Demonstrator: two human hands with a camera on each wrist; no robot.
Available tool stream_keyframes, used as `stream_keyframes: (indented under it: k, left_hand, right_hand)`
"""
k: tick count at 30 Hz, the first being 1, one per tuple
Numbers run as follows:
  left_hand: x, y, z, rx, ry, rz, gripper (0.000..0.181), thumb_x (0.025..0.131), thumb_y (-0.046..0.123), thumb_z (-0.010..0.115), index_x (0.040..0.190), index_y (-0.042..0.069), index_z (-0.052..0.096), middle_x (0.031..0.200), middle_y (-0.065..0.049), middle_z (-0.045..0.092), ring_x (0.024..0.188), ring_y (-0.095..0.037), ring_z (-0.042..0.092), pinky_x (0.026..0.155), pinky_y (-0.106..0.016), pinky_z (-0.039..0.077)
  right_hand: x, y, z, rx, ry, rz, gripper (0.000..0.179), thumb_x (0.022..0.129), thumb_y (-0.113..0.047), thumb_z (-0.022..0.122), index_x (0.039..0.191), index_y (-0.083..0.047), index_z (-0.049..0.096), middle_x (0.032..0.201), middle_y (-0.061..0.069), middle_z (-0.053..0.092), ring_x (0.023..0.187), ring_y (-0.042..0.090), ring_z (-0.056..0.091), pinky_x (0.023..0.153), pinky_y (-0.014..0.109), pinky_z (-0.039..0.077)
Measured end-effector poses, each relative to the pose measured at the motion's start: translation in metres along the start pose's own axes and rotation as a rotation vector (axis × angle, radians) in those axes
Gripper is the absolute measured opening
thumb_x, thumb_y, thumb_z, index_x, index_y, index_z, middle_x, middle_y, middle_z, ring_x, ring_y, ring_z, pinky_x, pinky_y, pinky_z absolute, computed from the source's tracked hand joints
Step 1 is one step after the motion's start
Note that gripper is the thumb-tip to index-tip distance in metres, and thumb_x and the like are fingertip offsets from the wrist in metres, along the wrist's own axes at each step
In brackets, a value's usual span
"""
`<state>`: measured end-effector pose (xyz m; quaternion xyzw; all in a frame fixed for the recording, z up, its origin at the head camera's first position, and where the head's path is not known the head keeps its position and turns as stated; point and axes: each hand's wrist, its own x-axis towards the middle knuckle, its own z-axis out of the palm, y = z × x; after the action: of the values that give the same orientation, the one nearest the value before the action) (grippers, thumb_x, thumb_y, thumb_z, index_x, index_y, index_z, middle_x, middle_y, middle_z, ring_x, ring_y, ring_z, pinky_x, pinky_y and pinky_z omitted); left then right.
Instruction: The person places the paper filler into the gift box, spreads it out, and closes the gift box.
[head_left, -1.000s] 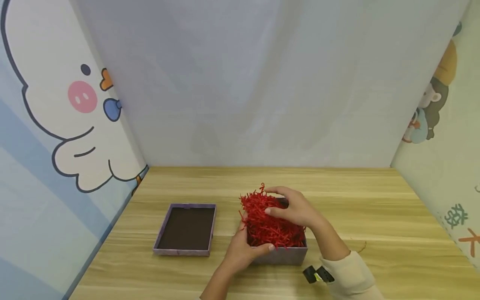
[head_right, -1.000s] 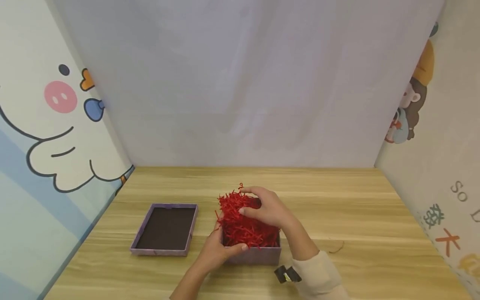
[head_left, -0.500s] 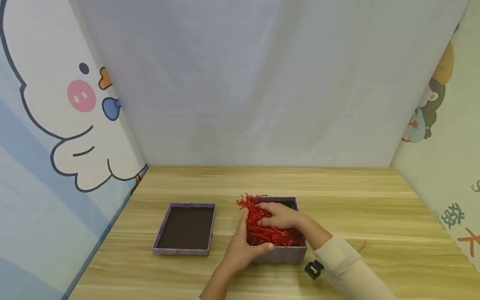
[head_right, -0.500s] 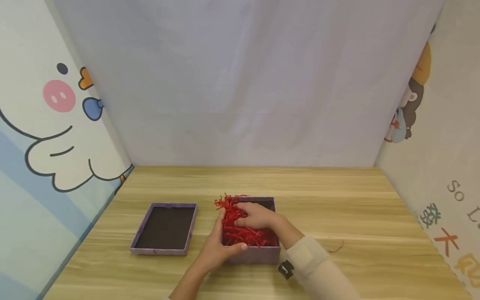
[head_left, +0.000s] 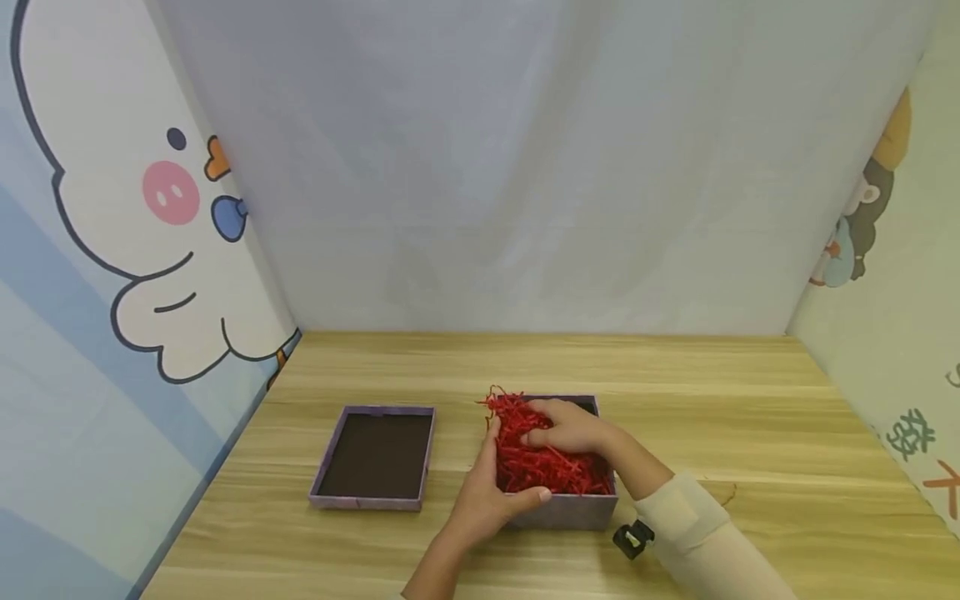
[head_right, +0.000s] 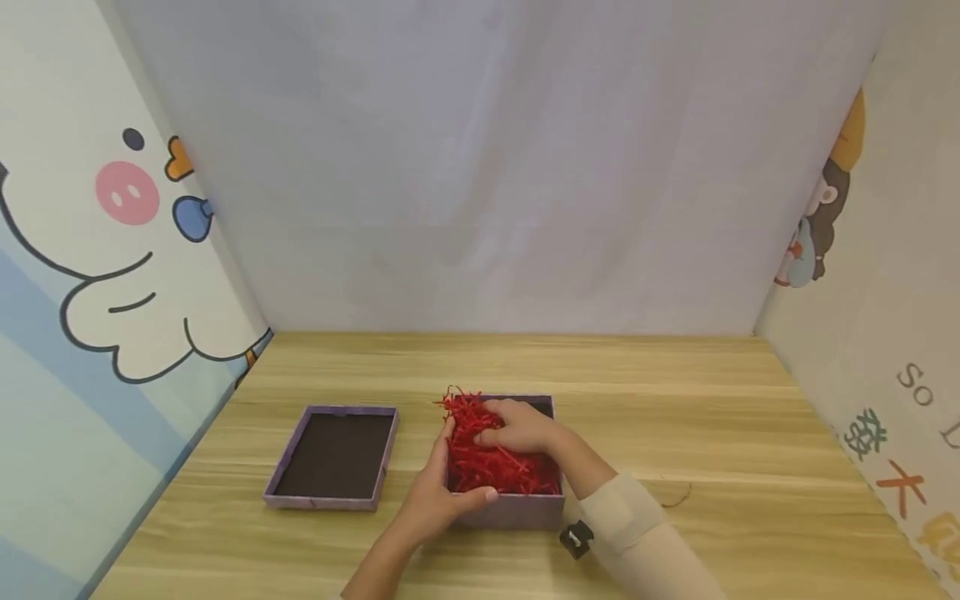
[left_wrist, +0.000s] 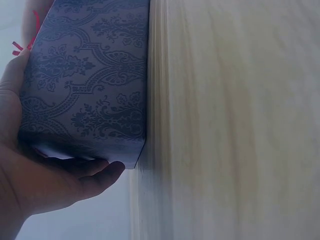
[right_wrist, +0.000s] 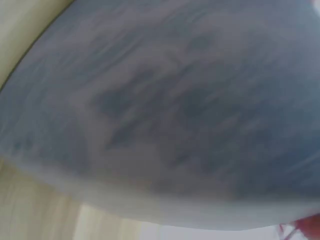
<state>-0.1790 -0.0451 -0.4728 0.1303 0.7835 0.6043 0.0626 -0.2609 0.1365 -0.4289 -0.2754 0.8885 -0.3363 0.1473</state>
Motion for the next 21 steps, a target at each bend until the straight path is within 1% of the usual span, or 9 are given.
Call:
stream_keyframes:
  k: [2, 5, 8, 9, 11, 13, 15, 18, 21]
  left_hand:
    - [0.0, -0.001, 0.001, -0.027, -0.001, 0.006, 0.111, 0.073, 0.04, 0.079, 0.151, 0.021, 0.002, 0.151, -0.008, 0.019, 0.131, -0.026, 0.029, 0.102, -0.044, 0.03]
    - [-0.005, 0.015, -0.001, -0.071, -0.012, 0.018, 0.11, 0.074, 0.031, 0.08, 0.151, 0.014, 0.003, 0.149, -0.011, 0.023, 0.129, -0.025, 0.034, 0.101, -0.04, 0.033]
    - [-0.009, 0.026, -0.003, -0.087, -0.021, 0.017, 0.11, 0.074, 0.026, 0.08, 0.15, 0.009, 0.003, 0.15, -0.013, 0.021, 0.129, -0.027, 0.032, 0.101, -0.042, 0.031]
    - [-0.009, 0.027, -0.003, -0.089, -0.024, 0.011, 0.11, 0.074, 0.024, 0.08, 0.15, 0.008, 0.003, 0.149, -0.014, 0.022, 0.129, -0.028, 0.032, 0.101, -0.043, 0.031]
    - [-0.007, 0.017, -0.001, -0.09, -0.021, 0.012, 0.111, 0.074, 0.026, 0.081, 0.151, 0.012, 0.001, 0.15, -0.012, 0.021, 0.13, -0.026, 0.032, 0.102, -0.043, 0.031]
    - [-0.004, 0.007, 0.001, -0.083, -0.018, 0.009, 0.112, 0.074, 0.029, 0.081, 0.151, 0.017, 0.0, 0.151, -0.01, 0.02, 0.13, -0.026, 0.031, 0.101, -0.044, 0.032]
    - [-0.002, 0.001, 0.002, -0.067, -0.022, 0.006, 0.112, 0.074, 0.034, 0.08, 0.15, 0.021, -0.001, 0.151, -0.008, 0.017, 0.131, -0.027, 0.029, 0.102, -0.045, 0.031]
    - [-0.002, -0.001, 0.002, -0.042, -0.024, -0.008, 0.111, 0.074, 0.039, 0.078, 0.15, 0.022, -0.001, 0.153, -0.009, 0.011, 0.134, -0.031, 0.023, 0.102, -0.05, 0.028]
    - [-0.002, -0.002, 0.001, -0.022, -0.017, -0.021, 0.112, 0.073, 0.042, 0.078, 0.151, 0.021, 0.0, 0.153, -0.011, 0.01, 0.135, -0.034, 0.019, 0.103, -0.053, 0.025]
  right_hand:
    - [-0.007, -0.004, -0.003, -0.013, 0.037, -0.038, 0.055, 0.088, -0.027, 0.062, 0.133, 0.001, 0.048, 0.122, 0.013, 0.057, 0.113, 0.031, 0.052, 0.092, 0.047, 0.041]
    - [-0.016, -0.012, -0.008, -0.018, 0.105, -0.064, 0.051, 0.087, -0.026, 0.066, 0.13, -0.004, 0.052, 0.115, 0.008, 0.061, 0.105, 0.025, 0.056, 0.087, 0.044, 0.044]
    - [-0.02, -0.02, -0.011, -0.032, 0.207, -0.092, 0.046, 0.085, -0.024, 0.068, 0.125, -0.005, 0.056, 0.113, 0.008, 0.061, 0.103, 0.025, 0.056, 0.086, 0.044, 0.044]
    - [-0.019, -0.022, -0.011, -0.039, 0.245, -0.112, 0.045, 0.085, -0.024, 0.069, 0.124, -0.005, 0.057, 0.114, 0.009, 0.06, 0.105, 0.026, 0.055, 0.088, 0.045, 0.043]
    - [-0.016, -0.023, -0.01, -0.032, 0.288, -0.174, 0.042, 0.086, -0.022, 0.068, 0.122, -0.004, 0.059, 0.116, 0.01, 0.06, 0.108, 0.028, 0.054, 0.089, 0.046, 0.043]
    - [-0.011, -0.023, -0.006, -0.008, 0.27, -0.234, 0.041, 0.088, -0.021, 0.066, 0.124, -0.004, 0.057, 0.12, 0.011, 0.058, 0.112, 0.027, 0.052, 0.092, 0.046, 0.041]
    - [-0.007, -0.021, -0.003, 0.039, 0.194, -0.269, 0.043, 0.09, -0.019, 0.064, 0.128, -0.004, 0.053, 0.124, 0.01, 0.056, 0.115, 0.026, 0.05, 0.093, 0.044, 0.041]
    - [-0.001, -0.014, 0.001, 0.076, 0.071, -0.272, 0.045, 0.092, -0.017, 0.06, 0.134, -0.005, 0.048, 0.129, 0.009, 0.053, 0.118, 0.025, 0.048, 0.096, 0.044, 0.039]
    - [0.004, -0.007, 0.003, 0.061, 0.005, -0.259, 0.045, 0.091, -0.014, 0.058, 0.134, -0.004, 0.047, 0.13, 0.011, 0.051, 0.121, 0.028, 0.045, 0.097, 0.046, 0.037]
